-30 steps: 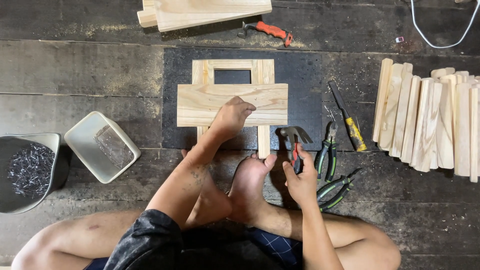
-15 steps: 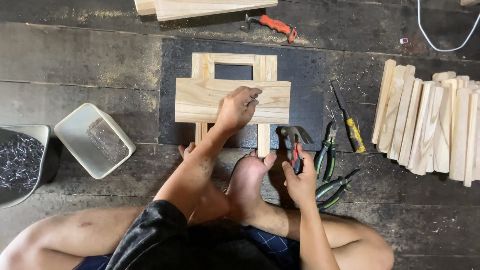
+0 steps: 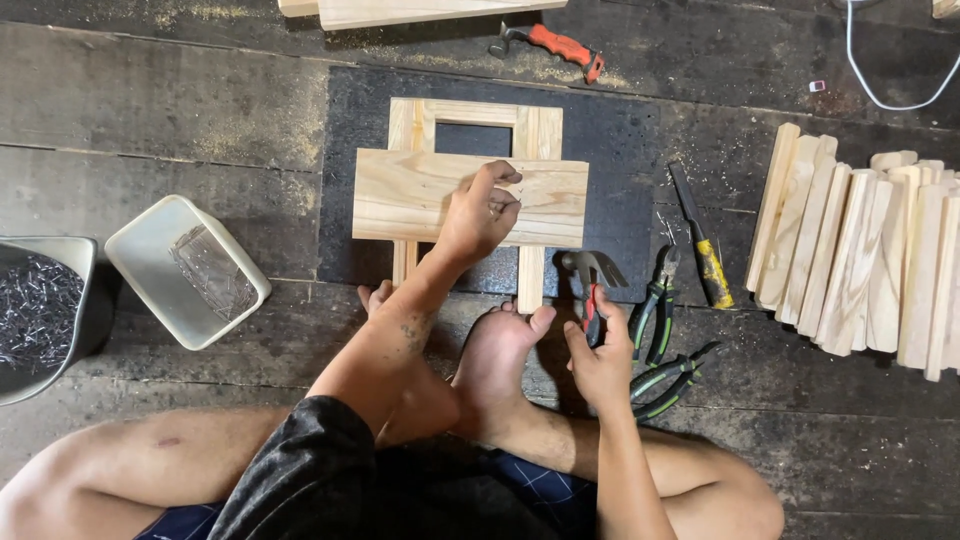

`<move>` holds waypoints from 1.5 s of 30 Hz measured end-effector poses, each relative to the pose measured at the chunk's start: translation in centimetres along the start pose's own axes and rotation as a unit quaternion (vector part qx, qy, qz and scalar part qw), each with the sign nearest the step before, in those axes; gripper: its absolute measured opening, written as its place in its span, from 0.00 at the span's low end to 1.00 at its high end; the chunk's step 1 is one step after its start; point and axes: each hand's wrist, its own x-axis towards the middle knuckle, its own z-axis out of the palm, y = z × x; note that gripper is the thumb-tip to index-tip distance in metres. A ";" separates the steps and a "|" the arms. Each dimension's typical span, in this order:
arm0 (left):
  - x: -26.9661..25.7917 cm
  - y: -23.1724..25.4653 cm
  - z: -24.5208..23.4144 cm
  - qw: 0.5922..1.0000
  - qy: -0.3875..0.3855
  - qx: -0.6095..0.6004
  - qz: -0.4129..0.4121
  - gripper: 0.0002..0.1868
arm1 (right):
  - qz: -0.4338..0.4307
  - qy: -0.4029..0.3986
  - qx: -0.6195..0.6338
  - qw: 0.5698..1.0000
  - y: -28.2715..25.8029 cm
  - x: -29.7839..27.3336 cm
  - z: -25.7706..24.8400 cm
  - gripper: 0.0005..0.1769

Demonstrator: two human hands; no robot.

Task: Assembling a wooden structure by positioning planks and hammering nails into the joints while sitting on the floor.

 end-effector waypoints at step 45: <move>0.0 -3.7 1.6 0.973 -0.047 0.159 0.158 0.15 | -0.011 -0.006 0.010 1.000 0.9 -0.1 0.1 0.30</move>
